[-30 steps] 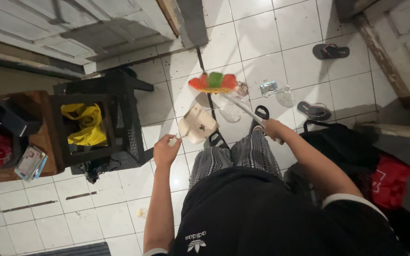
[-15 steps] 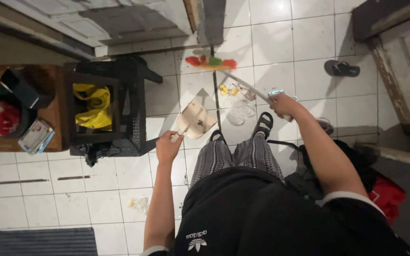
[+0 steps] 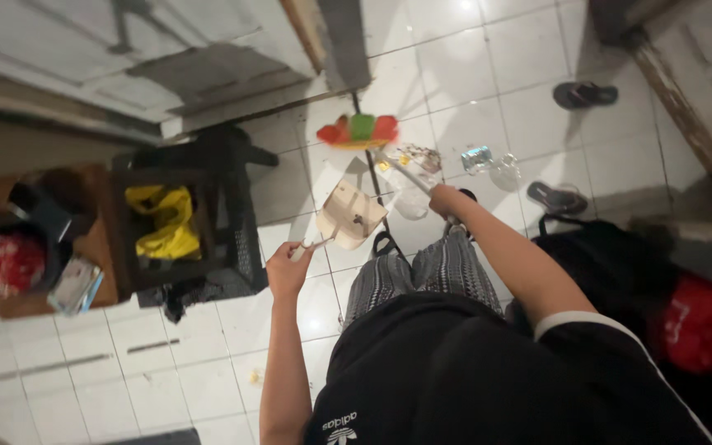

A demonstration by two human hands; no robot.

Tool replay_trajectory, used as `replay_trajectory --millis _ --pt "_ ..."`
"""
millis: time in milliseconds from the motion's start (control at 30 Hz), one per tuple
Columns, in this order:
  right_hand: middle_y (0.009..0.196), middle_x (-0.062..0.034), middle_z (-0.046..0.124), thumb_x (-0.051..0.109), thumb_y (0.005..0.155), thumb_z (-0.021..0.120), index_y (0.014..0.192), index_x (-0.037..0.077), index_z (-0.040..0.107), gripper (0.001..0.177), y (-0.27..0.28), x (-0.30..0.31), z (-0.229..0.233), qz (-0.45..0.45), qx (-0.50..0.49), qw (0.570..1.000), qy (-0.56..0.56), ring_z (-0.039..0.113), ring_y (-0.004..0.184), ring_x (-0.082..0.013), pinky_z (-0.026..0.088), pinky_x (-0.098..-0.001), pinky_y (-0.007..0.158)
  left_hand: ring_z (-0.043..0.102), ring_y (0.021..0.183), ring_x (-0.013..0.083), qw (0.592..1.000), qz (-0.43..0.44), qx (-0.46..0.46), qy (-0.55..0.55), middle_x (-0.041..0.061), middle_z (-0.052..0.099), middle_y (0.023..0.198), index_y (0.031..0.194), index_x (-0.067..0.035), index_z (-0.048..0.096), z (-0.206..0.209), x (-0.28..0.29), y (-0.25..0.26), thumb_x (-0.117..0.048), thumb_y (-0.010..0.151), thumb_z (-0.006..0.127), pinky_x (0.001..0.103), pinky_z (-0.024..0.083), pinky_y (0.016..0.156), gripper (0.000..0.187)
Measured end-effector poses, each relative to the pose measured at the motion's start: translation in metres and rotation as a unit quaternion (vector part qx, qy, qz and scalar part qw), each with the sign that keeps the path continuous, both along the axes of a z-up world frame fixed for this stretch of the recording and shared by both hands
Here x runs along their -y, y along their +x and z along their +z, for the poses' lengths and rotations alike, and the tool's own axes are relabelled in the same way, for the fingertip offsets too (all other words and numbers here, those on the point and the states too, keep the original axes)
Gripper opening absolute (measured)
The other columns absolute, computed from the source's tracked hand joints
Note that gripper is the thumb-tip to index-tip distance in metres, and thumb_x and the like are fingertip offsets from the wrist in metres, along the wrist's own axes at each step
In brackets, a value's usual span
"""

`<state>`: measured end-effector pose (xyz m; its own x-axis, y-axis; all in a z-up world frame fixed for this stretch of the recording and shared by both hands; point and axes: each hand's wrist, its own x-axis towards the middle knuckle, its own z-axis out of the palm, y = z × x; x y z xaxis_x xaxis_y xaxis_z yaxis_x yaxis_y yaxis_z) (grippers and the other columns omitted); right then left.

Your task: The person sweeps debris from a tiled floor into a handheld dustpan using a broom.

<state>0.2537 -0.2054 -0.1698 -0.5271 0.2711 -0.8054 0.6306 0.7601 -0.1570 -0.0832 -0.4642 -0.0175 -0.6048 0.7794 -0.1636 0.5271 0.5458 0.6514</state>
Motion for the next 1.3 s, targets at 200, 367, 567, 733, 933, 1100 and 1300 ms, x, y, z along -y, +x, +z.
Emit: replay_trajectory --millis 200,367,567,733,933,1100,1300 --pt "0.084 -0.0241 0.076 0.01 0.09 0.056 0.108 -0.006 0.071 0.028 0.052 0.036 0.008 -0.366 -0.07 0.924 -0.085 0.076 0.07 -0.0337 0.059 -0.0396 0.062 0.074 0.075 0.028 0.994 -0.037 0.058 -0.081 0.015 0.075 0.082 0.1 -0.007 0.077 0.013 -0.034 0.006 -0.038 0.078 0.083 0.038 0.056 0.071 0.038" --pt "0.074 -0.0124 0.07 0.009 0.084 0.059 0.141 0.002 0.057 0.057 0.113 0.06 0.041 -0.596 -0.221 0.756 -0.159 0.065 0.053 -0.0235 0.053 -0.0379 0.049 0.072 0.078 0.028 0.989 -0.139 0.031 -0.031 0.016 0.075 0.085 0.1 -0.005 0.078 0.009 -0.068 0.012 -0.039 0.077 0.086 0.038 0.055 0.073 0.041" --pt "0.064 -0.0133 0.062 0.015 0.089 0.063 0.149 0.01 0.053 0.061 0.174 0.11 0.142 -0.676 -0.218 0.693 -0.123 0.053 0.047 -0.0179 0.045 -0.0338 0.046 0.072 0.079 0.0276 0.976 -0.214 0.02 -0.04 0.017 0.075 0.088 0.101 -0.005 0.078 0.021 -0.12 0.036 -0.039 0.076 0.085 0.038 0.055 0.075 0.043" --pt "0.064 -0.0107 0.06 0.012 0.088 0.06 0.151 0.018 0.051 0.064 0.225 0.144 0.187 -0.738 -0.196 0.639 -0.092 0.051 0.046 -0.0186 0.046 -0.0357 0.045 0.064 0.066 0.026 0.959 -0.277 0.006 -0.06 0.015 0.068 0.073 0.099 -0.004 0.078 0.038 -0.167 0.078 -0.041 0.075 0.085 0.039 0.051 0.065 0.044" --pt "0.069 -0.0086 0.061 0.013 0.088 0.063 0.149 0.016 0.055 0.061 0.306 0.162 0.182 -0.795 -0.203 0.569 -0.051 0.056 0.05 -0.018 0.052 -0.0359 0.048 0.052 0.061 0.0165 0.95 -0.307 0.053 -0.012 0.007 0.059 0.065 0.096 -0.004 0.077 0.045 -0.21 0.163 -0.036 0.078 0.085 0.034 0.043 0.056 0.037" --pt "0.071 -0.0071 0.068 0.012 0.086 0.062 0.148 0.015 0.053 0.063 0.387 0.164 0.169 -0.811 -0.208 0.547 -0.027 0.062 0.052 -0.0176 0.053 -0.0352 0.049 0.049 0.057 0.013 0.949 -0.312 0.04 -0.032 0.004 0.058 0.062 0.097 -0.006 0.078 0.036 -0.245 0.254 -0.035 0.078 0.085 0.032 0.042 0.054 0.035" --pt "0.067 -0.0084 0.064 0.011 0.088 0.064 0.149 0.014 0.054 0.062 0.515 0.154 0.147 -0.839 -0.193 0.509 -0.012 0.055 0.048 -0.0177 0.049 -0.0357 0.046 0.055 0.057 0.0143 0.952 -0.305 0.035 -0.009 0.005 0.062 0.063 0.097 -0.007 0.078 0.031 -0.278 0.374 -0.035 0.078 0.084 0.033 0.045 0.055 0.035"
